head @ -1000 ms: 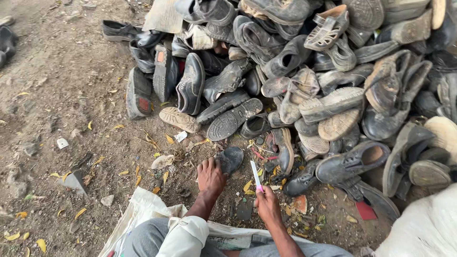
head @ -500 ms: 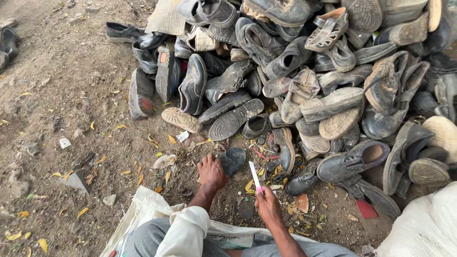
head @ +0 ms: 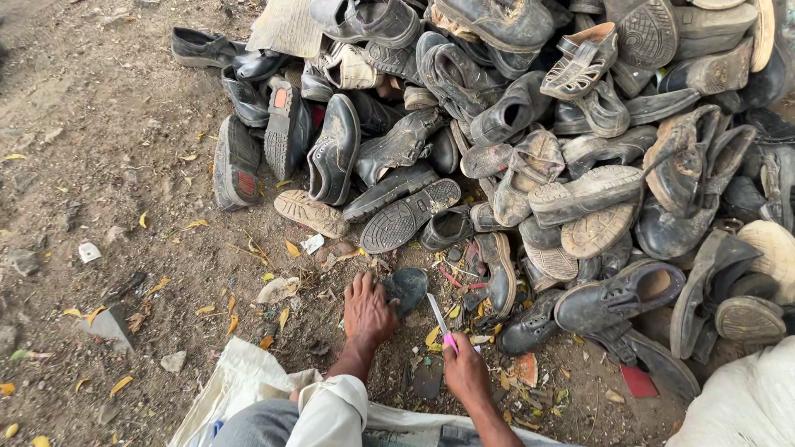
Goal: The person uses a small scraper to clean and refurbish various shoes from a large pile.
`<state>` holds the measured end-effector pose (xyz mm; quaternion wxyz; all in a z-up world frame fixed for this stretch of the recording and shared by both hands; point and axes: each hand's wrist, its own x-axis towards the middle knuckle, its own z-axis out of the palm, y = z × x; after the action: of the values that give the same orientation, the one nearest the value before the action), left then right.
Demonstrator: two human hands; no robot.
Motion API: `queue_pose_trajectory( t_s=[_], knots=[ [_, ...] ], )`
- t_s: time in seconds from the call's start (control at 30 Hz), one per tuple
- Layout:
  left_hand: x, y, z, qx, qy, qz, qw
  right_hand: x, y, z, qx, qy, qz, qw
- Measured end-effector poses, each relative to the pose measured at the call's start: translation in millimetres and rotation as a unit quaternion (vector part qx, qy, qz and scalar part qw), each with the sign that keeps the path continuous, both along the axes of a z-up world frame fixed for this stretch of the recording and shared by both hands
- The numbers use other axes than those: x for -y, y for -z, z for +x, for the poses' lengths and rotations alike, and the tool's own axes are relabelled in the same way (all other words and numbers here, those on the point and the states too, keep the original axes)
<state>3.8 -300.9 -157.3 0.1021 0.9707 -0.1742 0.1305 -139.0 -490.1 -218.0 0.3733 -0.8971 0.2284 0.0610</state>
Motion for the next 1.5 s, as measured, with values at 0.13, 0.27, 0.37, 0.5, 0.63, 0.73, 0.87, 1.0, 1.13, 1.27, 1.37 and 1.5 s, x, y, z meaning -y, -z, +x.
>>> queue_pose_trajectory(
  t_s=[0.13, 0.27, 0.37, 0.5, 0.63, 0.73, 0.87, 1.0, 1.13, 1.27, 1.37, 1.5],
  knots=[
    [-2, -7, 10, -0.302, 0.026, 0.020, 0.953, 2, -8, 40, -0.005, -0.004, -0.040, 0.999],
    [-3, -23, 8, -0.324, 0.069, 0.072, 0.941, 13, -6, 70, -0.010, 0.011, -0.046, 0.999],
    [-3, -25, 7, -0.290, 0.083, 0.060, 0.952, 20, -10, 79, 0.007, -0.010, -0.071, 0.997],
    [-4, -27, 7, -0.292, 0.090, 0.074, 0.949, 19, -38, 87, -0.052, -0.031, -0.088, 0.994],
    [-5, -29, 13, -0.335, 0.118, 0.106, 0.929, 15, -66, 85, -0.080, -0.065, -0.116, 0.988],
    [-6, -29, 29, -0.289, 0.177, 0.134, 0.931, 25, -62, 64, -0.201, -0.039, -0.092, 0.975],
    [-2, -23, 49, -0.238, 0.214, 0.161, 0.934, 49, -5, 43, 0.032, -0.033, -0.053, 0.998],
    [23, 8, 54, -0.133, 0.111, 0.153, 0.973, 38, 27, 13, -0.013, -0.024, -0.089, 0.996],
    [40, 13, 37, -0.132, 0.050, -0.060, 0.988, 18, 3, -3, -0.057, -0.014, -0.022, 0.998],
    [29, -15, 30, -0.255, 0.055, -0.016, 0.965, 13, -7, -15, -0.064, 0.086, 0.150, 0.983],
    [28, -29, 29, -0.220, 0.061, -0.018, 0.973, 8, -22, -19, -0.088, 0.140, 0.201, 0.965],
    [28, -18, 27, -0.217, 0.050, -0.030, 0.974, 3, -32, -19, -0.138, 0.087, 0.156, 0.974]
  ],
)
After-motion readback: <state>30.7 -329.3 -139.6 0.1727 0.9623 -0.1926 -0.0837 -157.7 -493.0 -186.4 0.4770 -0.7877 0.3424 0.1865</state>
